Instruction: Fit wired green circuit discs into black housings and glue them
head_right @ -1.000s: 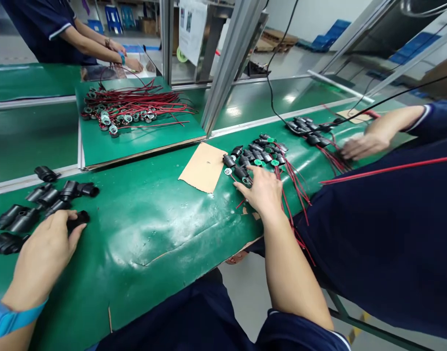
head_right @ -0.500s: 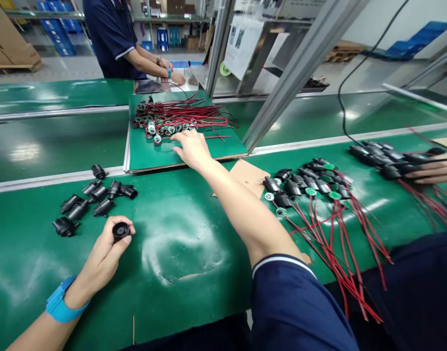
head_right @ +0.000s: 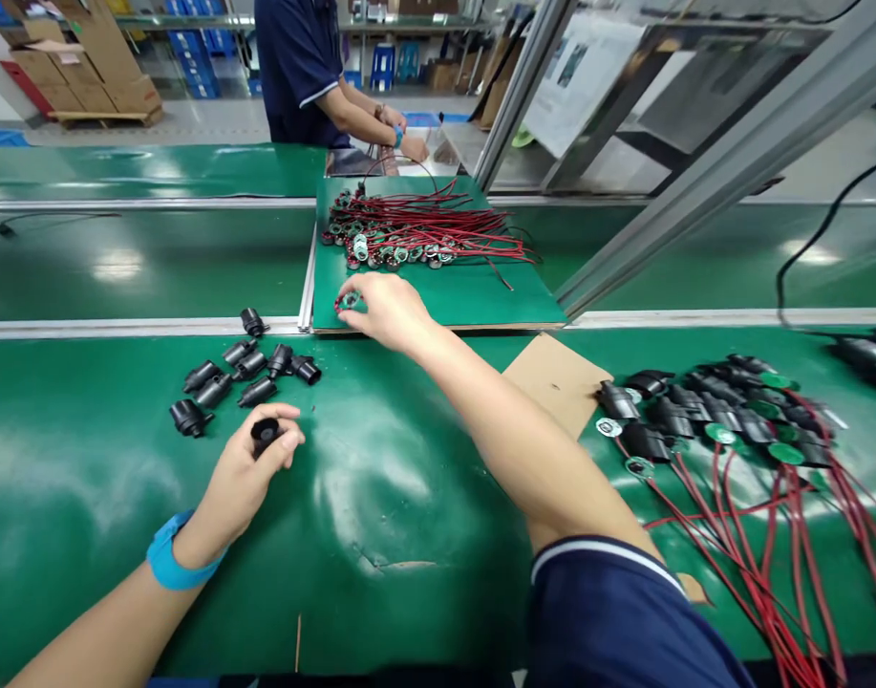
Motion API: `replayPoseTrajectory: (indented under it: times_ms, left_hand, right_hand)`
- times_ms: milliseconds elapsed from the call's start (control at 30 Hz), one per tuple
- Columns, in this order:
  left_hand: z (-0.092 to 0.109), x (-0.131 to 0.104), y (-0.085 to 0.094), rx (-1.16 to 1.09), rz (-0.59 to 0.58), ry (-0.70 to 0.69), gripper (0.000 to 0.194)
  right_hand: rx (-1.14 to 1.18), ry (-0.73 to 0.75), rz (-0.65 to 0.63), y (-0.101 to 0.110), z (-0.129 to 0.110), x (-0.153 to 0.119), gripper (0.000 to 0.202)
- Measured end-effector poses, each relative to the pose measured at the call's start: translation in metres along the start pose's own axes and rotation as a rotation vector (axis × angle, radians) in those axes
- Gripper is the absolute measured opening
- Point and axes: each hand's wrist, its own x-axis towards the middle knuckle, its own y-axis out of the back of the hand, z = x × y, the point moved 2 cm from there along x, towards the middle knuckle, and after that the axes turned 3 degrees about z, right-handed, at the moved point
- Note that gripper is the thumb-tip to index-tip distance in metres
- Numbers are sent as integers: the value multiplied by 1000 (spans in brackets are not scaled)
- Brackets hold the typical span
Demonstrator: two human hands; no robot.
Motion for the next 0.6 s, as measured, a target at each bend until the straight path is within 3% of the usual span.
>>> replayPoseTrajectory:
  times_ms: [100,167,300,433,600]
  left_hand:
    - [1,-2,-3,-275,-29,48,43]
    - [2,-7,-7,-403,-122,42,47]
    - [4,-26,-20,-473,-324,29,34]
    - [10,-40,-30,-439,-365,4,31]
    - [18,-46,-31,-233,-230,-161,23]
  right_hand:
    - [171,146,8,20,-44,-61,24]
    - [286,238,-2,34,-65,-106,24]
    - [336,256,8,49,-86,-172,25]
    - [159,263,152,49,-99,-205,19]
    - [-10,286,308,43,-109,-217,16]
